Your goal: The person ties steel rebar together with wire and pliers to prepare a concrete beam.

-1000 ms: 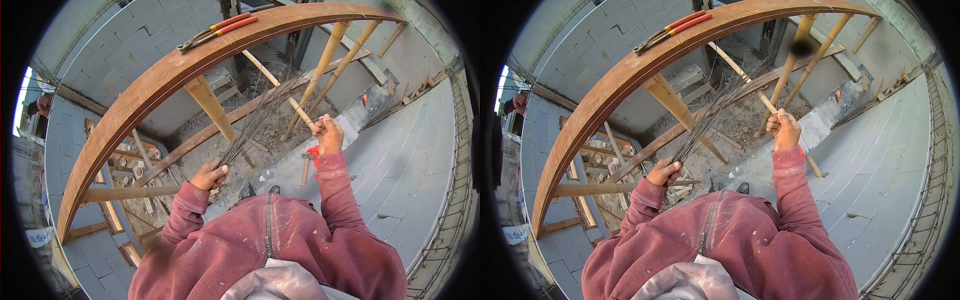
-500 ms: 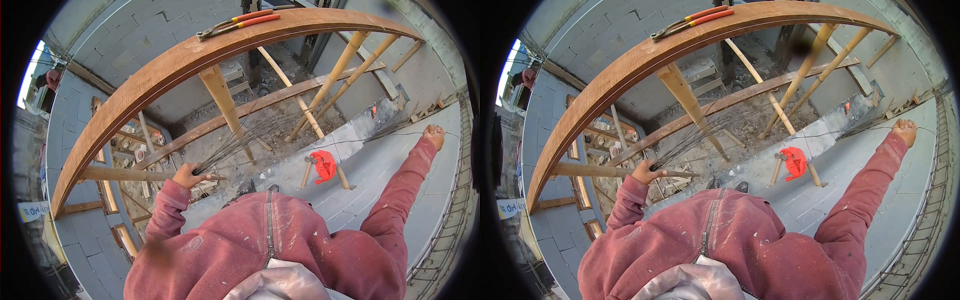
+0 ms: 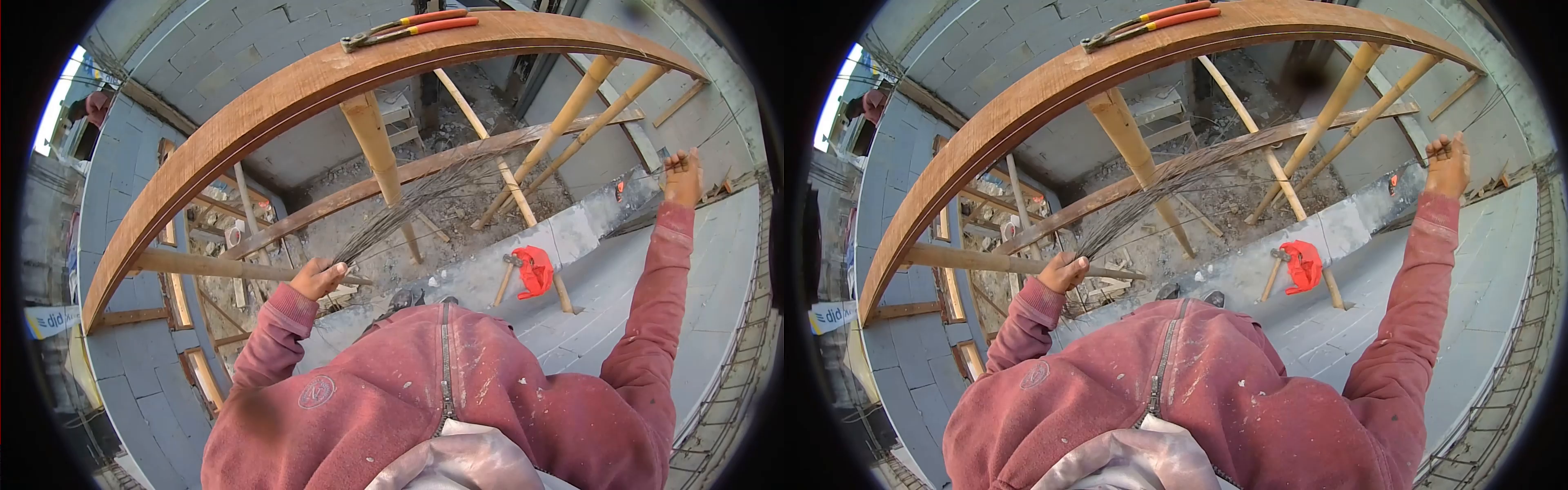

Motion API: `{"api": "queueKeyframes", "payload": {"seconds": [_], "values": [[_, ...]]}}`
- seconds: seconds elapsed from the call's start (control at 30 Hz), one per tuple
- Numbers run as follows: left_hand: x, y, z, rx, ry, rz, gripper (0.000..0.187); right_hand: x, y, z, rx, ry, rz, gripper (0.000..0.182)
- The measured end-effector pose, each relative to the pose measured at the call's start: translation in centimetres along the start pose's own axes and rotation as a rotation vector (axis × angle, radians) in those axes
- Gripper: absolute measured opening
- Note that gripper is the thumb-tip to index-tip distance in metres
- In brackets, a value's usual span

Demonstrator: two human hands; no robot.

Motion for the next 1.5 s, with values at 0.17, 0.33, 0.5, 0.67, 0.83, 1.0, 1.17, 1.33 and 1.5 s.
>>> {"api": "queueKeyframes", "payload": {"seconds": [0.17, 0.33, 0.5, 0.67, 0.83, 1.0, 1.17, 1.33, 1.5], "values": [[-0.1, 0.3, -0.9, -0.079, 0.183, 0.087, 0.057, -8.5, 0.6, -10.9, -0.011, 0.244, -0.246, 0.048], [0.7, 0.1, -2.8, -0.010, 0.011, 0.004, 0.060, -8.0, 22.4, -20.9, 0.751, 0.402, -0.025, 0.068], [2.5, -1.3, -2.7, 0.098, -0.151, -0.040, 0.053, 3.3, 40.6, -19.6, 1.301, -0.038, 0.629, 0.027], [0.0, -2.0, -1.0, 0.025, -0.146, -0.218, 0.049, 2.1, 39.9, -19.7, 1.262, 0.044, 0.536, 0.022], [0.5, -1.0, -2.6, 0.107, -0.176, -0.219, 0.050, 5.0, 43.1, -19.4, 1.305, 0.056, 0.607, 0.024], [-0.1, -1.6, -1.2, 0.085, -0.175, -0.267, 0.048, 6.9, 42.8, -19.8, 1.219, 0.163, 0.756, 0.026], [-3.9, -0.9, 0.9, 0.058, -0.153, -0.387, 0.047, 4.2, 37.5, -18.9, 1.021, 0.083, 0.503, 0.025], [-9.3, 4.9, 2.1, 0.026, -0.318, -0.355, 0.043, -7.0, 13.6, -12.0, 0.478, -0.151, 0.087, 0.018], [-13.0, 8.2, 1.0, 0.045, -0.516, -0.355, 0.038, -25.3, -7.2, -1.3, -0.036, -0.399, -0.213, 0.029]]}}
Point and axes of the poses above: each hand's wrist, its own y-axis away from the middle knuckle, its own x-axis out of the palm, z = x × y, the point moved 7 cm from there along -y, towards the middle knuckle, and after that the axes turned 12 degrees about -z, right-handed, at the moved point
